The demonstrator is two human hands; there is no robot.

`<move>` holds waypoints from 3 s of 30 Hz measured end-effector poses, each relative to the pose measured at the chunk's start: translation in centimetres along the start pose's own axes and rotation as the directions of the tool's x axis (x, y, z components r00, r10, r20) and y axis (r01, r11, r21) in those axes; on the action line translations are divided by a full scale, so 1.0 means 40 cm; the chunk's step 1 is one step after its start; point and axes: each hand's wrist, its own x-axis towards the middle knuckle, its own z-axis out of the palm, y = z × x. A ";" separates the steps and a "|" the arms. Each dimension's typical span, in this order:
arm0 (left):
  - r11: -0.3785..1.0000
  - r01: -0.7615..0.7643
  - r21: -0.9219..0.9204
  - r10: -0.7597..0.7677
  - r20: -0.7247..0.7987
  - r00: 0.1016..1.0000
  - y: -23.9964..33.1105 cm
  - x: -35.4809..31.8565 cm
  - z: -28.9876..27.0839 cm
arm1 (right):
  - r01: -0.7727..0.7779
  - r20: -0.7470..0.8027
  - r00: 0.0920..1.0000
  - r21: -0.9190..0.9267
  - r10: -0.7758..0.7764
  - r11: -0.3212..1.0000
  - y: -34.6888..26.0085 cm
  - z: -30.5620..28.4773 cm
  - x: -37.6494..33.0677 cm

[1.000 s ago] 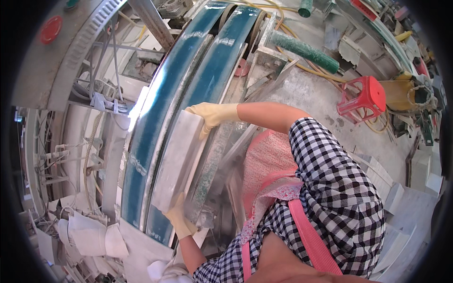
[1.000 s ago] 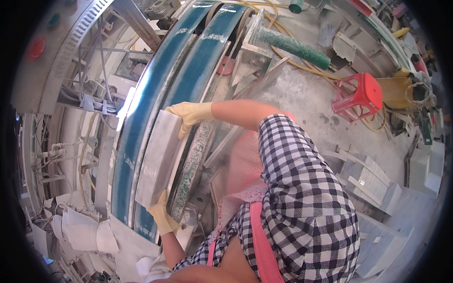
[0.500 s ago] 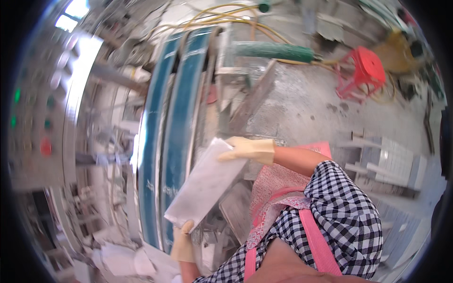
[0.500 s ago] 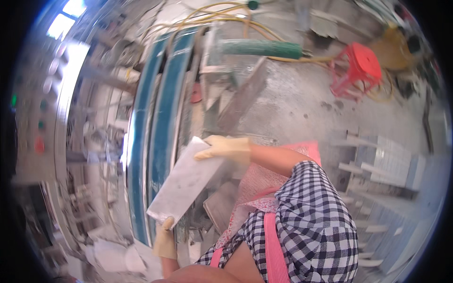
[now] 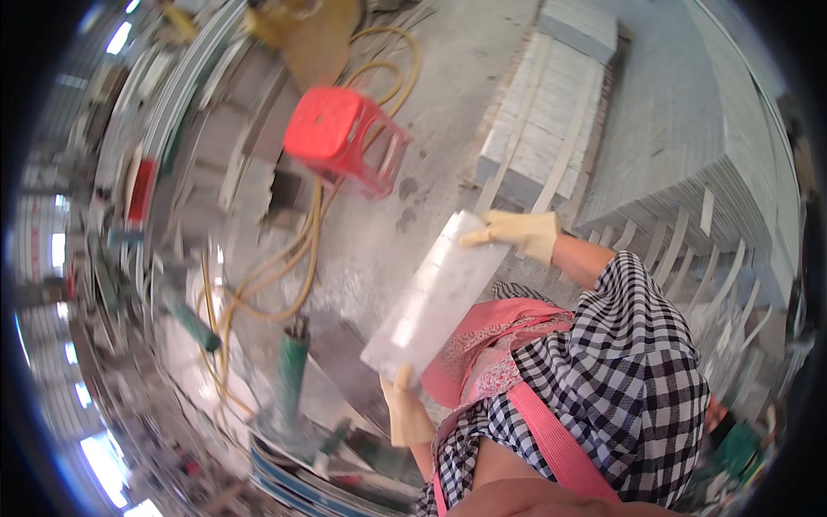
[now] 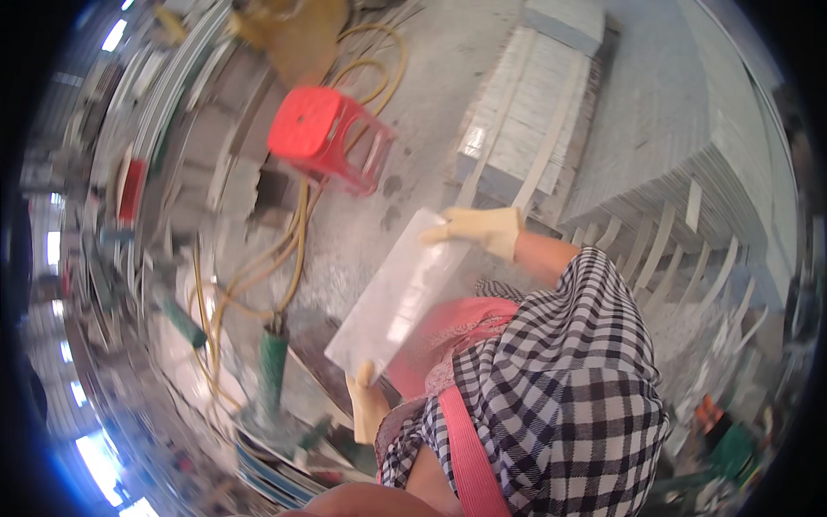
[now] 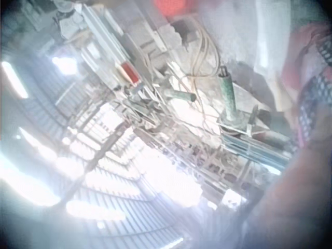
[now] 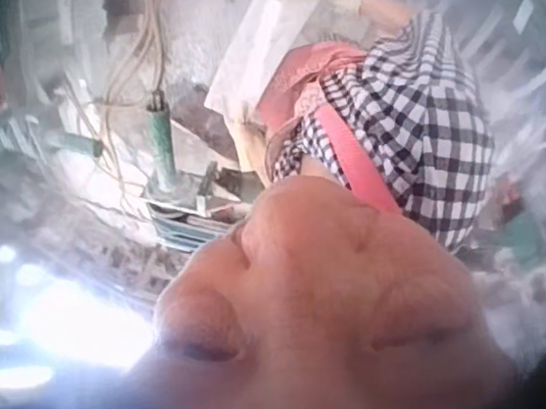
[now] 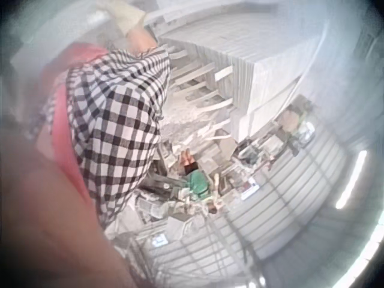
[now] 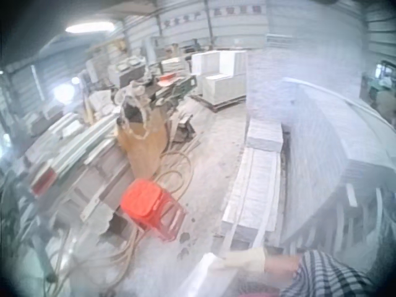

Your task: The person picks up rectangular ceramic plates from a conveyor and stacks them on a growing pile. They repeatedly lift plates, align them, and place them on top of the stack, occasionally adjusting the pile to keep it stable.

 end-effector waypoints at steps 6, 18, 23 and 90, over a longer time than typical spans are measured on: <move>0.972 -0.114 0.205 -0.005 0.505 0.863 0.132 0.366 0.255 | 0.341 -0.420 0.898 0.475 -0.132 0.811 0.065 -0.148 -0.140; 0.437 -0.677 0.592 -0.467 0.793 0.391 0.668 1.231 0.930 | 0.368 -0.965 0.244 0.003 -0.093 0.930 -0.227 0.059 0.301; 0.454 -0.730 0.510 -0.626 0.766 0.146 0.740 1.295 1.122 | -0.238 -0.964 0.259 -0.123 -0.060 0.963 -0.320 0.157 0.351; 0.701 -0.246 0.669 -0.634 0.743 0.213 0.030 1.649 2.361 | 0.533 -0.895 -0.005 0.375 0.446 0.758 -0.319 -1.507 0.621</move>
